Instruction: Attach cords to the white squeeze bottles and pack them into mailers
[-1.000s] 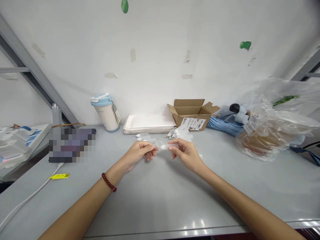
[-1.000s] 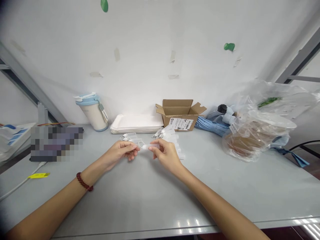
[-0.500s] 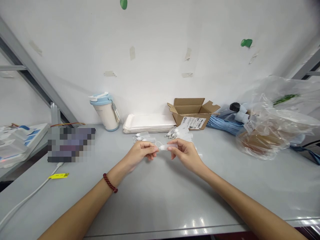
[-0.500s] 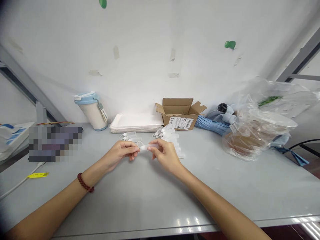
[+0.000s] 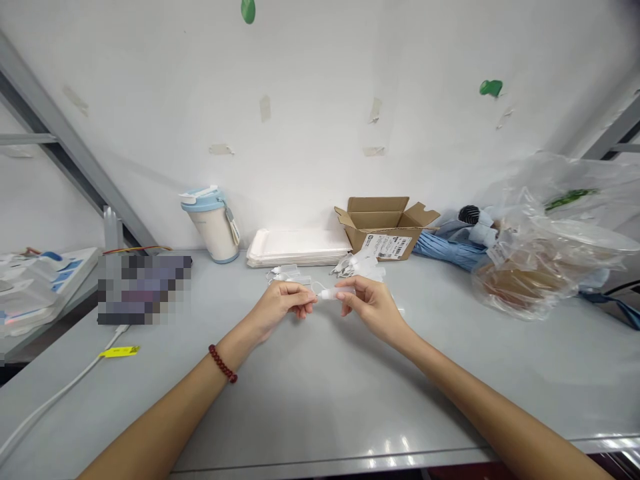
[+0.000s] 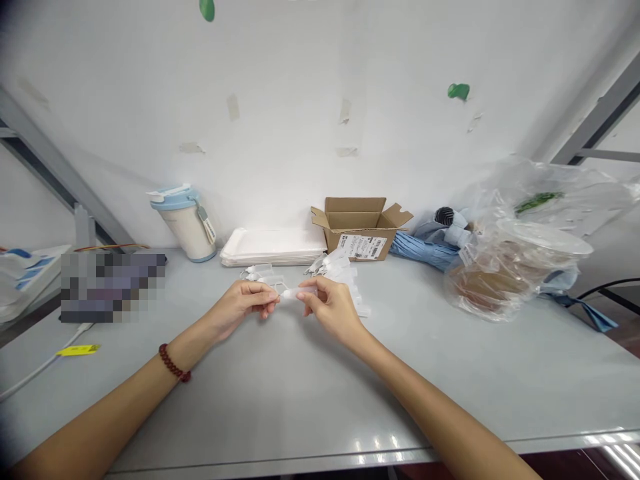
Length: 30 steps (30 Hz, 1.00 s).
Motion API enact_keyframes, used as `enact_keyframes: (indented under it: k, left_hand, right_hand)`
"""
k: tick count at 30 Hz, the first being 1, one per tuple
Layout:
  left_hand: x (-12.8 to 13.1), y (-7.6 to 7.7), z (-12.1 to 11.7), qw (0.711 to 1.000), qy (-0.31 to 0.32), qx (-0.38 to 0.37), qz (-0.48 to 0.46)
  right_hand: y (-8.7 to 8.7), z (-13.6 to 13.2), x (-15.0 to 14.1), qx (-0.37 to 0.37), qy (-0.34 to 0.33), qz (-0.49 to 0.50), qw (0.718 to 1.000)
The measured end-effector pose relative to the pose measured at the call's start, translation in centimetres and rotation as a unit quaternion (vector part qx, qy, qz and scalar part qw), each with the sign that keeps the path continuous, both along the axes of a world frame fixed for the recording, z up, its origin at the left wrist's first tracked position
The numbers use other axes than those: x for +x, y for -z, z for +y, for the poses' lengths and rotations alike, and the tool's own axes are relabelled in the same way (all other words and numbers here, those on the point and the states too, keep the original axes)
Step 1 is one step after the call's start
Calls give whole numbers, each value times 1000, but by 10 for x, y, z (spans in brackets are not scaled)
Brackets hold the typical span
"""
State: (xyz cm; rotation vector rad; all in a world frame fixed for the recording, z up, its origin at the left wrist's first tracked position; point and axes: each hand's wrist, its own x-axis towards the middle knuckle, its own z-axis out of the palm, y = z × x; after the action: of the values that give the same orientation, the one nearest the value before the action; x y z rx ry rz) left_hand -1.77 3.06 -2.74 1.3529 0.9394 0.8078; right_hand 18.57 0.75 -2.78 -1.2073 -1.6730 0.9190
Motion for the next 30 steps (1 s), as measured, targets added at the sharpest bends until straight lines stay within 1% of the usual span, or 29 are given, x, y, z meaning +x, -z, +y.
enact_keyframes:
  k: [10,15,20,24,27,30]
  left_hand:
    - [-3,2,0,1000,6,-13,-21]
    - [-5,4,2,999,-11,-29,-22]
    - [-3,3,2,1000,5,-10,-2]
    - [-1,3,1,1000,13,-1,7]
    - [-2,2,2,1000,-8,7,3]
    - [-7,-2,5,998,-60,14,-7]
  right_hand:
    - [-2,-1,-1,-15,-24,37,999]
    - [-2,0,0,-22,-19,53,998]
    - [-3,-1,-1,-23,-20,45,999]
    - [0,-1,-2,-19,-26,32,999]
    - [3,1,0,-7,-22,13,1000]
    - [4,7,4,19,12,5,1000]
